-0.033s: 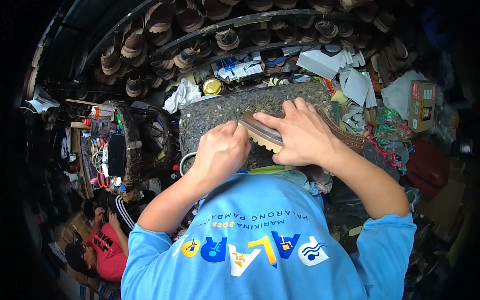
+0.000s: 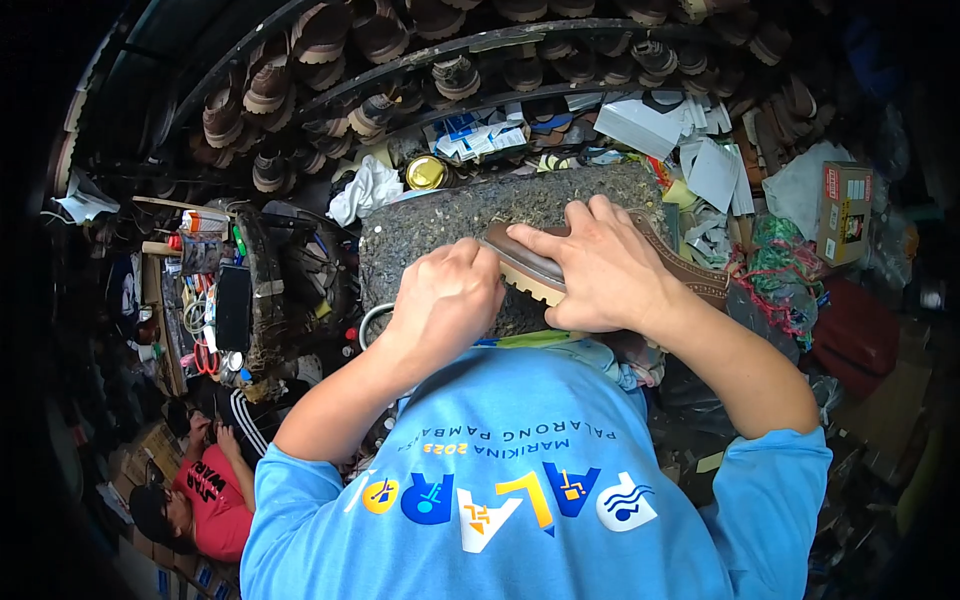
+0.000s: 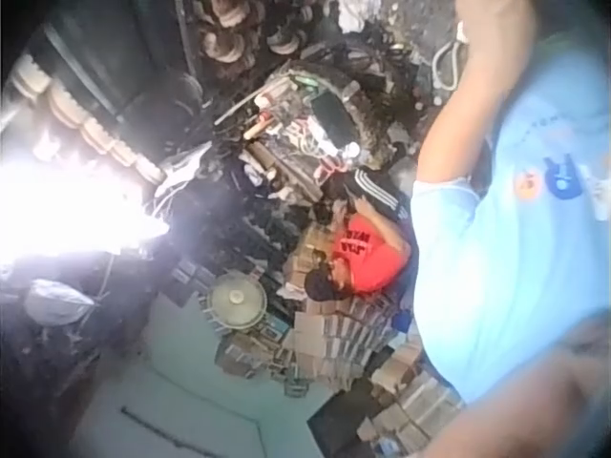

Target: Trimming and cleaning the edges of a boot sole using pliers.

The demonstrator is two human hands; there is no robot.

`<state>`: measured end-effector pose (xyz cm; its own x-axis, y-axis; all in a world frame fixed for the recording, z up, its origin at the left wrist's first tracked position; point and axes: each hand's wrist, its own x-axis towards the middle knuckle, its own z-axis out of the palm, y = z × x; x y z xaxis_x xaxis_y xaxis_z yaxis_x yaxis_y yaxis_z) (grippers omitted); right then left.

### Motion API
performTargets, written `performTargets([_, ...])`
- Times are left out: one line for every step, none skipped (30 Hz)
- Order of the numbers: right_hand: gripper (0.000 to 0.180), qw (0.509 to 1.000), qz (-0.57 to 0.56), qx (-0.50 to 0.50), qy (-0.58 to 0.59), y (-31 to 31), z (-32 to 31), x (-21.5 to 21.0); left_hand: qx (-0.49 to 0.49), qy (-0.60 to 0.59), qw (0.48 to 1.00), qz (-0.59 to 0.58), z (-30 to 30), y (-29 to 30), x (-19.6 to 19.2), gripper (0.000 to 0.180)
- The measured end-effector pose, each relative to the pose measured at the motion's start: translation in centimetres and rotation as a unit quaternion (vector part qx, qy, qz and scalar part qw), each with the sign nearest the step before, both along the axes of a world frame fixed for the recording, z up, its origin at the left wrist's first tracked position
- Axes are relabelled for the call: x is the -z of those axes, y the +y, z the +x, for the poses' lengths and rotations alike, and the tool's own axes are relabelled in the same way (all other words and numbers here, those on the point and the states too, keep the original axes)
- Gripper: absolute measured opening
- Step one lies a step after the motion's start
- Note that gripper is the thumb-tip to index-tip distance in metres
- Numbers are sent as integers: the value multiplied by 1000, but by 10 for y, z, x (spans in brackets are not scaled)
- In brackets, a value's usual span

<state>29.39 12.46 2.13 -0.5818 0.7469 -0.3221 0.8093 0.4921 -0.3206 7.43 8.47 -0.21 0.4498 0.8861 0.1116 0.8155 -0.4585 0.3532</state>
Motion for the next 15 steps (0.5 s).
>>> performTargets([94, 1000, 5, -1, 0, -1, -1, 0, 6, 41, 999, -12, 2, 4, -2, 15])
performTargets([94, 1000, 5, -3, 1, -3, -2, -2, 4, 42, 999, -12, -2, 8, 0, 15])
performTargets([93, 1000, 9, -2, -6, -4, -2, -4, -29, 51, 998, -24, -9, 15, 4, 15])
performTargets([93, 1000, 14, 0, -13, -4, -2, -5, -62, 60, 996, -37, -16, 20, 5, 16])
performTargets([93, 1000, 14, 0, -12, -2, -1, -3, -91, 33, 994, -53, -24, 22, 4, 17])
performTargets([94, 1000, 10, 6, -6, -2, 0, -1, -93, -13, 992, -79, -33, 21, 5, 16])
performTargets([95, 1000, 5, 12, 0, -2, 2, 1, -80, -70, 991, -78, -38, 18, 9, 14])
performTargets([95, 1000, 4, 12, -1, -2, 4, 0, -67, -126, 987, -77, -41, 13, 15, 12])
performTargets([96, 1000, -12, 15, 3, -1, 3, -2, -71, -125, 987, -76, -40, 8, 22, 12])
performTargets([96, 999, -27, 20, 6, 1, 2, -3, -59, -181, 980, -52, -35, 4, 28, 9])
performTargets([96, 999, -27, 18, 7, 2, 1, -2, -46, -236, 970, -26, -32, 1, 33, 8])
performTargets([97, 999, -27, 17, 4, 2, 2, -1, -47, -237, 970, -27, -28, -1, 33, 8])
performTargets([97, 999, -27, 17, 0, 1, 2, -1, -38, -215, 976, -9, -25, -2, 34, 7])
performTargets([97, 999, -28, 18, 0, 1, 2, -1, -29, -193, 981, 10, -24, -2, 35, 8])
performTargets([97, 1000, -25, 18, -3, 1, 2, -2, -29, -193, 981, 10, -23, -2, 35, 8])
